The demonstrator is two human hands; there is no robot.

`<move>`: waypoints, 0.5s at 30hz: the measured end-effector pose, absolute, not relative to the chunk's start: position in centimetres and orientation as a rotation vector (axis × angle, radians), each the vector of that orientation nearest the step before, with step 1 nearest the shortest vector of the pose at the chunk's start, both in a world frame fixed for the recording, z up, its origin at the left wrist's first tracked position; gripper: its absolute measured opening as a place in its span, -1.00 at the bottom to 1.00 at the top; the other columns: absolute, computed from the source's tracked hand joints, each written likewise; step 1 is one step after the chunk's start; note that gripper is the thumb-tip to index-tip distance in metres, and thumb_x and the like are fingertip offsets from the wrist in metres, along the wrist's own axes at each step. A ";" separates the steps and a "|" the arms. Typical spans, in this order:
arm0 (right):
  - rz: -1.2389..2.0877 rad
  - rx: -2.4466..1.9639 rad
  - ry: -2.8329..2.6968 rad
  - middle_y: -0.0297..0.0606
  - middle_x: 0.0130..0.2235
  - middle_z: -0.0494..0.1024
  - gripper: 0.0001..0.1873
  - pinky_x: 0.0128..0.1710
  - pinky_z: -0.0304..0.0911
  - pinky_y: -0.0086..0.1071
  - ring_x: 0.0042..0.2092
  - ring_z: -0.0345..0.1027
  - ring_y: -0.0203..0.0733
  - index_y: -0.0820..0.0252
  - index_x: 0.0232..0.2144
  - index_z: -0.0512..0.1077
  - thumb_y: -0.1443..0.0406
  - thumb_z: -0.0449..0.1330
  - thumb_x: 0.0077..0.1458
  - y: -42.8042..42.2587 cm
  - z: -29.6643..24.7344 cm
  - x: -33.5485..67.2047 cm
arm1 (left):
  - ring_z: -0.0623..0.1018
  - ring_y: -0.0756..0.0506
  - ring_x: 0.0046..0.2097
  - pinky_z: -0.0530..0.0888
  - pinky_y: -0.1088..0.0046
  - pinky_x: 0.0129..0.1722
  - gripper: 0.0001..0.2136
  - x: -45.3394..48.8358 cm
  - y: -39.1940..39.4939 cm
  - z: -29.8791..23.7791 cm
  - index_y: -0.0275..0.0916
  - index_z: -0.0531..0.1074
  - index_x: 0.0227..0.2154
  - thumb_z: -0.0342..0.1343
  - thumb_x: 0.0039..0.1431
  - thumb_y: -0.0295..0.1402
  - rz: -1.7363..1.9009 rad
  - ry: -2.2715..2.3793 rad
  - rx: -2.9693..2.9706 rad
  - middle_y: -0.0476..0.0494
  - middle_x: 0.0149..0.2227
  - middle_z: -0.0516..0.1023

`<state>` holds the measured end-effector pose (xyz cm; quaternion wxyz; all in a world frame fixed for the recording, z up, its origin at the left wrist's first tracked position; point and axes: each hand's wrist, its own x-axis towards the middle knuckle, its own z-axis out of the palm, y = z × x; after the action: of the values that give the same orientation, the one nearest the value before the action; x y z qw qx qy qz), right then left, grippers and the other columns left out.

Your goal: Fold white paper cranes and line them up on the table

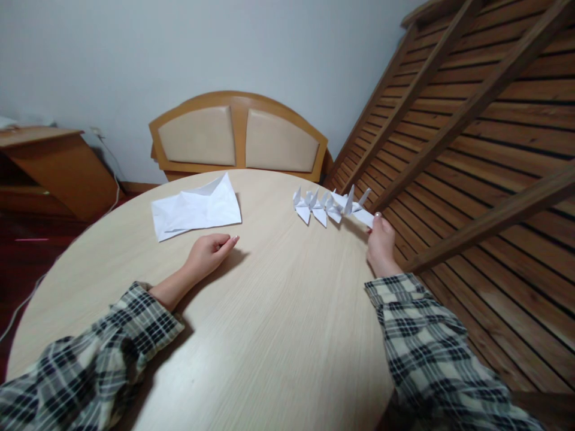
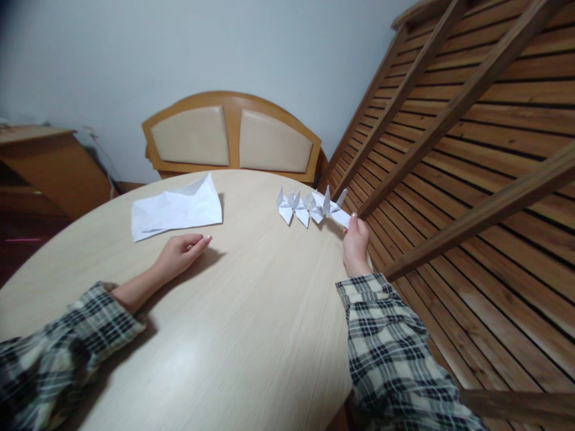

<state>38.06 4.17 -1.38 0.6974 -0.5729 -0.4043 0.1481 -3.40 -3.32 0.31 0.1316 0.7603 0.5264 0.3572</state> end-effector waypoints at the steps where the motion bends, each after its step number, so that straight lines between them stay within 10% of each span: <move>1: 0.354 -1.267 -0.906 -0.41 -0.52 0.33 -0.36 -0.47 0.07 -0.40 -0.48 0.15 -0.32 0.19 -0.48 0.36 -0.29 0.12 -0.05 3.6 -1.3 38.1 | 0.14 0.02 -0.56 0.08 0.44 -0.50 -0.56 -3.4 -3.3 0.3 -0.17 0.03 -0.68 -0.08 0.26 -0.11 1.035 1.528 2.204 0.08 -0.65 0.05; 15: 0.454 -1.342 -0.802 -0.26 -0.41 0.56 -0.52 -0.39 0.24 -0.35 -0.39 0.35 -0.20 0.20 -0.45 0.53 -0.10 0.34 -0.17 -4.6 -1.1 38.8 | 0.16 0.01 -0.55 0.09 0.44 -0.50 -0.56 -3.2 -3.4 0.5 -0.17 0.04 -0.67 -0.09 0.27 -0.11 1.029 1.517 2.181 0.08 -0.65 0.06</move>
<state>38.75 -4.57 -1.14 0.6864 -0.5995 -0.3583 0.2026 -3.24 -3.41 0.46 0.1456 0.7573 0.5268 0.3574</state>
